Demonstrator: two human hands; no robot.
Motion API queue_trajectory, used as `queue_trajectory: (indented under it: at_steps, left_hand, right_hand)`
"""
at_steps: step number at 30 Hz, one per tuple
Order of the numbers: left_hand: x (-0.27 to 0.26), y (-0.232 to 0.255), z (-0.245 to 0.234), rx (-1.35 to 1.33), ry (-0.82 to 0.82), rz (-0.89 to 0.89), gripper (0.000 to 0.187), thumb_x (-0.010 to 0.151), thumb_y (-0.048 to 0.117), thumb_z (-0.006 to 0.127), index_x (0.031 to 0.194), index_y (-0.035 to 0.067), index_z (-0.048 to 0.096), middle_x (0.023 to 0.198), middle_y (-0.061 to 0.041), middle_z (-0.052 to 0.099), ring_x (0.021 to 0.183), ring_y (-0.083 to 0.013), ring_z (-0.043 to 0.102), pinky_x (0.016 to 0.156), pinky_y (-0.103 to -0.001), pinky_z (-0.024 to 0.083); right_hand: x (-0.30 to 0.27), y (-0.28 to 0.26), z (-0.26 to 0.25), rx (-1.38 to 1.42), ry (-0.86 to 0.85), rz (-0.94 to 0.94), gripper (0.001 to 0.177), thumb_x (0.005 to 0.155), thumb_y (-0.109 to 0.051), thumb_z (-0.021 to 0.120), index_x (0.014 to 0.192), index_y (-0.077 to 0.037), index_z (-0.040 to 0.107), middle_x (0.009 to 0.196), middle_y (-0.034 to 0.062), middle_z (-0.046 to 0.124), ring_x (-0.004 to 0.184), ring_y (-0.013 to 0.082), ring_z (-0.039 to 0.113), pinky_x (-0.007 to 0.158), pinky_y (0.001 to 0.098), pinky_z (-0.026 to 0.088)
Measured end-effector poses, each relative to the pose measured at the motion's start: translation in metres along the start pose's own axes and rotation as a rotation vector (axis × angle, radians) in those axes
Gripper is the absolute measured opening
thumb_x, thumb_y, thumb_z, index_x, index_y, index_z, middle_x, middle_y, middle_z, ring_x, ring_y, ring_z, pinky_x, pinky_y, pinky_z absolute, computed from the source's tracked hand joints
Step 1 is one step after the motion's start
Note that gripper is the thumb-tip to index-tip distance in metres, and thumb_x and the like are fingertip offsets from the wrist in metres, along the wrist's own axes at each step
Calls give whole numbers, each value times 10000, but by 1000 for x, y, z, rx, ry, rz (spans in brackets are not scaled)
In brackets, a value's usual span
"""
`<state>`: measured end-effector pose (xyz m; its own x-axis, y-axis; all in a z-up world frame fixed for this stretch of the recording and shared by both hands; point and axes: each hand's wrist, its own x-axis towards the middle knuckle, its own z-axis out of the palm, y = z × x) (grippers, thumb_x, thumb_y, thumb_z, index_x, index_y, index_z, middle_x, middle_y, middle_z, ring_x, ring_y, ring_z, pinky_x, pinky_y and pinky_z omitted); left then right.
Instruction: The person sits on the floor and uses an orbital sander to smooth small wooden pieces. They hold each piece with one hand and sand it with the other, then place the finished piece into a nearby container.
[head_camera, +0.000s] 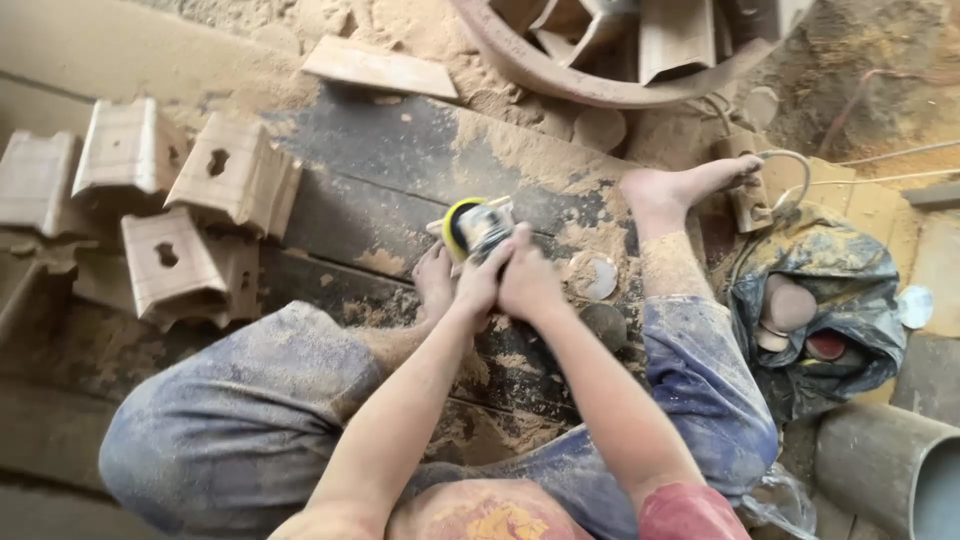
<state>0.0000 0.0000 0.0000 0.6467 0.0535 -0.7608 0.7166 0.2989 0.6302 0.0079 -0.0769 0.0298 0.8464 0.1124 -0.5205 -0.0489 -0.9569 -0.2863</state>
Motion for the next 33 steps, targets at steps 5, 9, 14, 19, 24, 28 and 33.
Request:
queue_trajectory:
  at_steps: [5, 9, 14, 19, 24, 28, 33]
  left_hand:
    - [50, -11, 19, 242, -128, -80, 946, 657, 774, 792, 1356, 156, 640, 1408, -158, 618, 1359, -291, 545, 1125, -467, 462]
    - [32, 4, 6, 106, -49, -22, 826, 717, 678, 809, 1334, 150, 665, 1356, -145, 653, 1302, -274, 584, 1082, -450, 491]
    - [8, 5, 0, -30, 23, -19, 715, 762, 566, 840, 1291, 109, 691, 1291, -155, 694, 1256, -266, 620, 1045, -432, 507]
    - [22, 8, 23, 211, -142, -52, 919, 655, 745, 815, 1330, 141, 663, 1369, -148, 650, 1348, -272, 560, 1132, -463, 447]
    - [-4, -26, -10, -36, 52, 55, 569, 798, 526, 825, 1223, 155, 757, 1229, -127, 737, 1194, -255, 659, 1043, -411, 508]
    - [22, -67, -13, -197, 38, 138, 321, 844, 369, 842, 1015, 105, 775, 923, -79, 748, 843, -193, 675, 759, -334, 584]
    - [30, -80, 28, -99, -174, -141, 821, 864, 636, 765, 1372, 73, 453, 1080, -150, 650, 883, -256, 691, 814, -388, 621]
  right_hand:
    - [30, 42, 1, 36, 78, 117, 543, 972, -214, 298, 1461, -11, 178, 1165, 283, 607, 1070, 523, 666, 946, 592, 542]
    - [15, -4, -5, -42, -52, 108, 609, 966, -158, 302, 1534, 17, 173, 1207, 265, 616, 1134, 489, 659, 948, 593, 540]
    - [33, 14, 15, 16, -30, 42, 463, 945, -279, 360, 1327, -18, 375, 1103, 250, 639, 1041, 511, 683, 891, 584, 566]
    - [32, 48, 6, 103, 114, 135, 507, 952, -252, 346, 1378, -3, 231, 1134, 299, 618, 1054, 529, 667, 938, 594, 545]
    - [-9, -4, 17, 7, -15, -1, 603, 949, -190, 341, 1498, 6, 189, 1083, 254, 620, 1026, 520, 684, 877, 605, 576]
    - [-12, 22, 32, 65, -37, -28, 638, 937, -203, 352, 1514, -6, 163, 1066, 250, 608, 1007, 535, 679, 864, 628, 563]
    - [-10, 71, 9, 160, 121, 115, 622, 948, -345, 429, 1388, 46, 225, 1121, 371, 625, 1088, 575, 638, 949, 656, 519]
